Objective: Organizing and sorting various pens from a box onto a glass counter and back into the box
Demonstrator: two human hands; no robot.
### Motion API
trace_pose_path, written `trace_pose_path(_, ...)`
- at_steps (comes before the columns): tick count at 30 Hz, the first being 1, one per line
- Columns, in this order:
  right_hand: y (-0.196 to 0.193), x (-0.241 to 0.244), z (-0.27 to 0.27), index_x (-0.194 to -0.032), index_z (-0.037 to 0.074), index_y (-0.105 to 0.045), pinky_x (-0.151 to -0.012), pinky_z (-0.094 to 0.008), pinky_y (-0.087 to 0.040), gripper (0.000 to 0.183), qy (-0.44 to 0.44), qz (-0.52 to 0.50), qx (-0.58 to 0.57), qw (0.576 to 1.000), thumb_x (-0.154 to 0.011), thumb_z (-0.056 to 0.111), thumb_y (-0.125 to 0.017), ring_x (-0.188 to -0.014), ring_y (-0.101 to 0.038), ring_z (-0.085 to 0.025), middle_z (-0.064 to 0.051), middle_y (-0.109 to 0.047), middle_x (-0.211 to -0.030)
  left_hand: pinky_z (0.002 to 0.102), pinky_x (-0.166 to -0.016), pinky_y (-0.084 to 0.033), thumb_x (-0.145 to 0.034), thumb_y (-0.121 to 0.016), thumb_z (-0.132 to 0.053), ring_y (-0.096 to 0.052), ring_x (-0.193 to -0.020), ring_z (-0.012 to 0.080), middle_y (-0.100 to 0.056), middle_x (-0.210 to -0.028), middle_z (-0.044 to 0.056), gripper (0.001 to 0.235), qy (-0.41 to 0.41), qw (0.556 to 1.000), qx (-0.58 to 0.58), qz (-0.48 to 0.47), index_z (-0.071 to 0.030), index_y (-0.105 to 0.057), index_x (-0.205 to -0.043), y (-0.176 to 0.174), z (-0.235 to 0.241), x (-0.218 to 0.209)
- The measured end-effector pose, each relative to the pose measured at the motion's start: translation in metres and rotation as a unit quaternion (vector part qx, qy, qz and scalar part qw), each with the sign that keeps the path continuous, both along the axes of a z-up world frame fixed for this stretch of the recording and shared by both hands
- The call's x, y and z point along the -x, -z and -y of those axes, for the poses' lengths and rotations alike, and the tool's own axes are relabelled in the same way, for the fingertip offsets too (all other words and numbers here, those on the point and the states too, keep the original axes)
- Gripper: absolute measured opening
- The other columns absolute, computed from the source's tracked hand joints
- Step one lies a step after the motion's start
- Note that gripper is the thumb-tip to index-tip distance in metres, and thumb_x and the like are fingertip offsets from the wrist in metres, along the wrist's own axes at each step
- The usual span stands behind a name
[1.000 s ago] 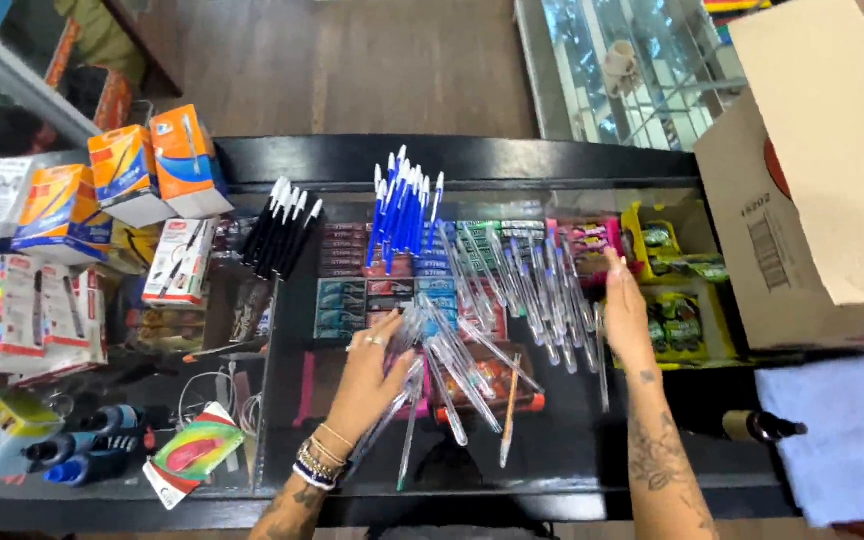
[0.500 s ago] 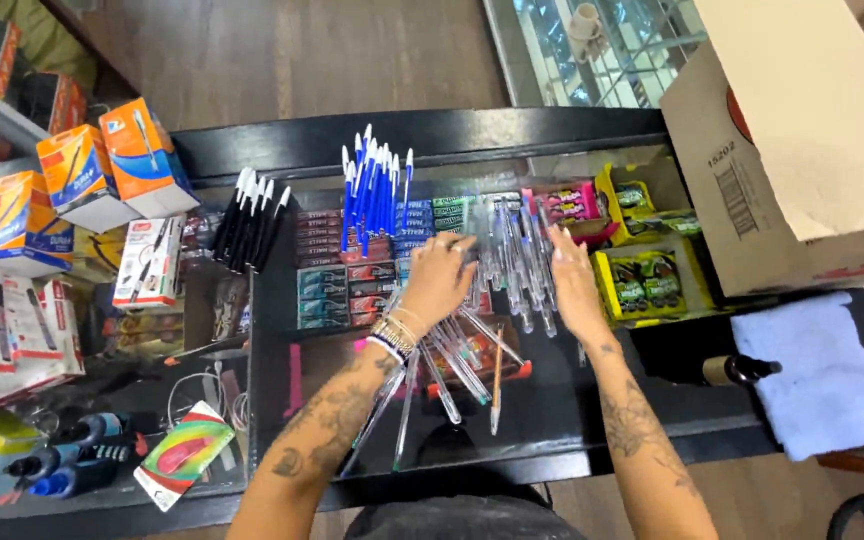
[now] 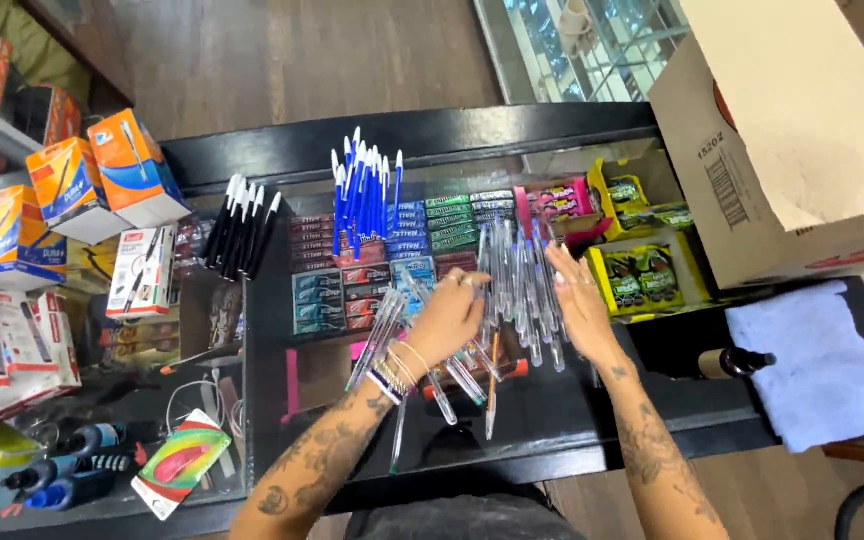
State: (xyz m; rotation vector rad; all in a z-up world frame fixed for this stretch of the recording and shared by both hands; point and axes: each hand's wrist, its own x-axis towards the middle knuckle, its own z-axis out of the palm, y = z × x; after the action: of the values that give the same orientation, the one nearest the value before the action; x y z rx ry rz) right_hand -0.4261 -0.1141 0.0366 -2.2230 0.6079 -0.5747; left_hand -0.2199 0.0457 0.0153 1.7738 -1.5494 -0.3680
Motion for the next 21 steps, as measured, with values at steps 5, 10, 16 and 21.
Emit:
trace_pose_path(5, -0.012, 0.011, -0.019, -0.165, 0.007, -0.042, -0.134, -0.053, 0.0, 0.072, 0.029, -0.015, -0.062, 0.998, -0.115, 0.049, -0.011, -0.161, -0.03, -0.035, -0.02, -0.042, -0.17, 0.05, -0.105, -0.054, -0.103, -0.058, -0.009, -0.07, -0.118, 0.0444, -0.063, -0.125, 0.022, 0.041, 0.008, 0.996, -0.079, -0.038, 0.0, -0.065, -0.142, -0.07, -0.04, 0.038)
trace_pose_path(10, -0.017, 0.009, -0.061, -0.163, 0.009, -0.044, -0.133, -0.054, 0.001, 0.081, 0.047, -0.018, -0.065, 0.997, -0.112, 0.061, -0.009, -0.162, -0.028, -0.035, -0.019, -0.04, -0.171, 0.052, -0.099, -0.05, -0.1, -0.065, -0.014, -0.064, -0.119, 0.0453, -0.061, -0.127, 0.022, 0.046, -0.028, 0.997, -0.048, 0.052, -0.001, -0.06, -0.144, -0.039, -0.067, 0.051)
trace_pose_path(16, -0.006, 0.007, -0.099, -0.16, 0.011, -0.051, -0.136, -0.051, -0.006, 0.077, 0.091, -0.019, -0.008, 0.996, -0.111, 0.059, -0.016, -0.164, -0.028, -0.028, -0.01, -0.043, -0.172, 0.056, -0.11, -0.038, -0.102, -0.062, -0.017, -0.053, -0.133, 0.0362, -0.059, -0.139, 0.016, 0.043, -0.068, 0.993, -0.057, 0.072, -0.006, -0.061, -0.143, -0.053, -0.103, 0.054)
trace_pose_path(21, -0.075, 0.024, -0.116, -0.162, 0.005, -0.044, -0.136, -0.057, -0.009, 0.053, 0.098, 0.038, 0.101, 0.989, -0.114, 0.028, -0.037, -0.167, -0.022, -0.039, -0.016, -0.037, -0.175, 0.053, -0.113, -0.037, -0.102, -0.063, -0.026, -0.048, -0.141, 0.035, -0.054, -0.153, 0.012, 0.048, -0.082, 0.995, 0.013, 0.053, -0.011, -0.057, -0.148, -0.067, -0.118, 0.053)
